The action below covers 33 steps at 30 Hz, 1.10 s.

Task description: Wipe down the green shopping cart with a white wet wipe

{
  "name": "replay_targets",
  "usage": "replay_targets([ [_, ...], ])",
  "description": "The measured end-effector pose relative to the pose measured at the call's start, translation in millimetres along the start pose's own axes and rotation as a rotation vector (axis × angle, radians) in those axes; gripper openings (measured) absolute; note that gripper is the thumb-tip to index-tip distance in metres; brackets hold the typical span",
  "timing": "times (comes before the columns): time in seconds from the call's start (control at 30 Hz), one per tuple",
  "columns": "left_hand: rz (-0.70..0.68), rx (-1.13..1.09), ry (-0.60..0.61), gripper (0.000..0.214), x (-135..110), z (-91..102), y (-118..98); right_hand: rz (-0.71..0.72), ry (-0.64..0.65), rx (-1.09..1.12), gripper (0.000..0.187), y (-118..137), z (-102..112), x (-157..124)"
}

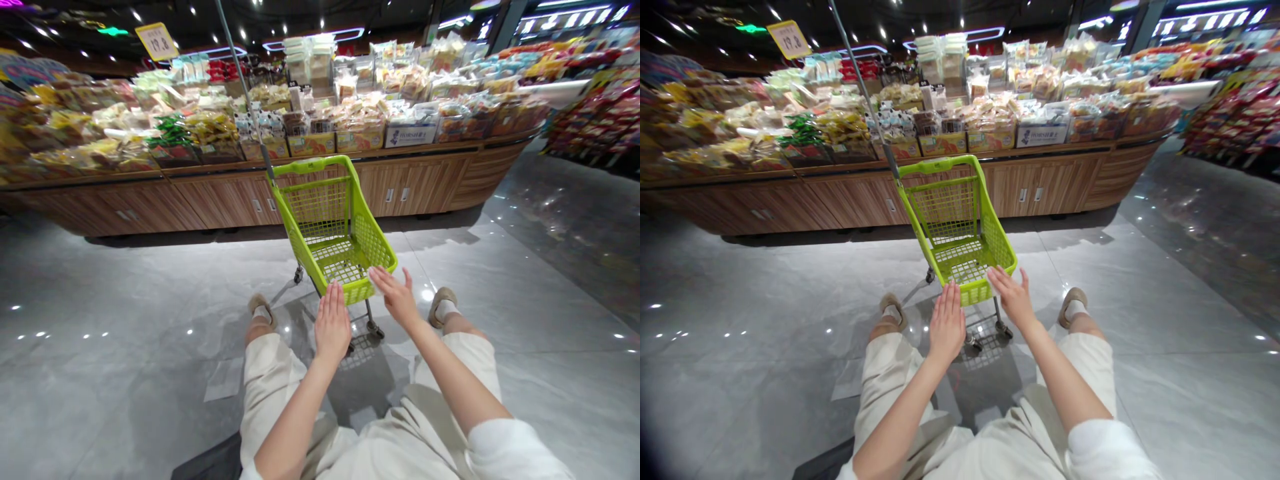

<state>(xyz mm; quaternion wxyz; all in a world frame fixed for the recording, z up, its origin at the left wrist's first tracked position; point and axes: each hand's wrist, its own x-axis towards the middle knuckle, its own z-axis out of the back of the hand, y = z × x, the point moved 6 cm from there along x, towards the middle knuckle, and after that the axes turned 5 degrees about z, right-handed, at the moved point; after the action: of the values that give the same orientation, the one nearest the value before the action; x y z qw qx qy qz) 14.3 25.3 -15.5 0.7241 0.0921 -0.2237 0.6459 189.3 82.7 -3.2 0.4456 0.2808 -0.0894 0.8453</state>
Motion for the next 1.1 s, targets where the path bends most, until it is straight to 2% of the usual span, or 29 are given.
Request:
replay_targets([
  [0.07,-0.002,0.002,-0.004,0.067,0.3,0.0,-1.0,-0.103,-0.027,-0.07,0.089,-35.0,6.1,-5.8],
  [0.1,0.001,0.0,-0.006,0.067,0.6,0.0,-1.9,-0.145,-0.038,-0.085,0.088,-44.9,7.7,-7.2],
  [0.17,0.015,-0.006,-0.013,0.068,1.1,-0.2,-4.1,-0.204,-0.052,-0.07,0.084,-45.3,7.1,-6.5],
  [0.27,0.04,-0.015,-0.019,0.068,1.3,-0.9,-6.6,-0.209,-0.053,0.003,0.08,-3.6,-1.0,2.0],
  [0.4,0.04,-0.001,-0.015,0.065,0.3,-2.0,-5.7,-0.023,0.03,0.103,0.078,69.5,-14.0,13.8],
  [0.47,0.035,0.012,-0.011,0.065,-0.6,-1.5,-3.2,0.076,0.07,0.137,0.078,79.3,-15.2,13.9],
  [0.5,0.032,0.016,-0.009,0.065,-1.0,-1.0,-1.8,0.104,0.078,0.143,0.079,73.6,-13.9,12.4],
  [0.57,0.019,0.018,-0.005,0.066,-1.9,0.2,0.3,0.094,0.065,0.126,0.082,43.6,-7.8,6.9],
  [0.7,0.001,0.012,-0.008,0.067,-2.4,1.3,0.1,-0.121,-0.016,0.003,0.085,-36.3,8.2,-5.5],
  [0.77,0.008,0.0,-0.014,0.067,-1.7,1.1,-1.9,-0.199,-0.037,-0.058,0.084,-49.3,10.6,-6.9],
  [0.83,0.025,-0.02,-0.016,0.069,-0.6,0.4,-4.3,-0.228,-0.05,-0.081,0.084,-35.1,7.0,-3.7],
  [0.9,0.046,-0.038,-0.018,0.07,0.2,-0.7,-5.9,-0.201,-0.051,-0.042,0.085,-0.4,-1.4,2.5],
  [1.0,0.06,-0.033,-0.019,0.071,0.0,-2.3,-5.4,-0.081,-0.009,0.071,0.084,58.9,-15.1,10.8],
  [1.07,0.053,-0.01,-0.013,0.069,-1.3,-2.8,-3.2,0.003,0.025,0.11,0.081,80.6,-18.8,12.2],
  [1.1,0.046,0.003,-0.009,0.068,-2.1,-2.8,-1.8,0.045,0.038,0.114,0.08,82.8,-18.4,11.4],
])
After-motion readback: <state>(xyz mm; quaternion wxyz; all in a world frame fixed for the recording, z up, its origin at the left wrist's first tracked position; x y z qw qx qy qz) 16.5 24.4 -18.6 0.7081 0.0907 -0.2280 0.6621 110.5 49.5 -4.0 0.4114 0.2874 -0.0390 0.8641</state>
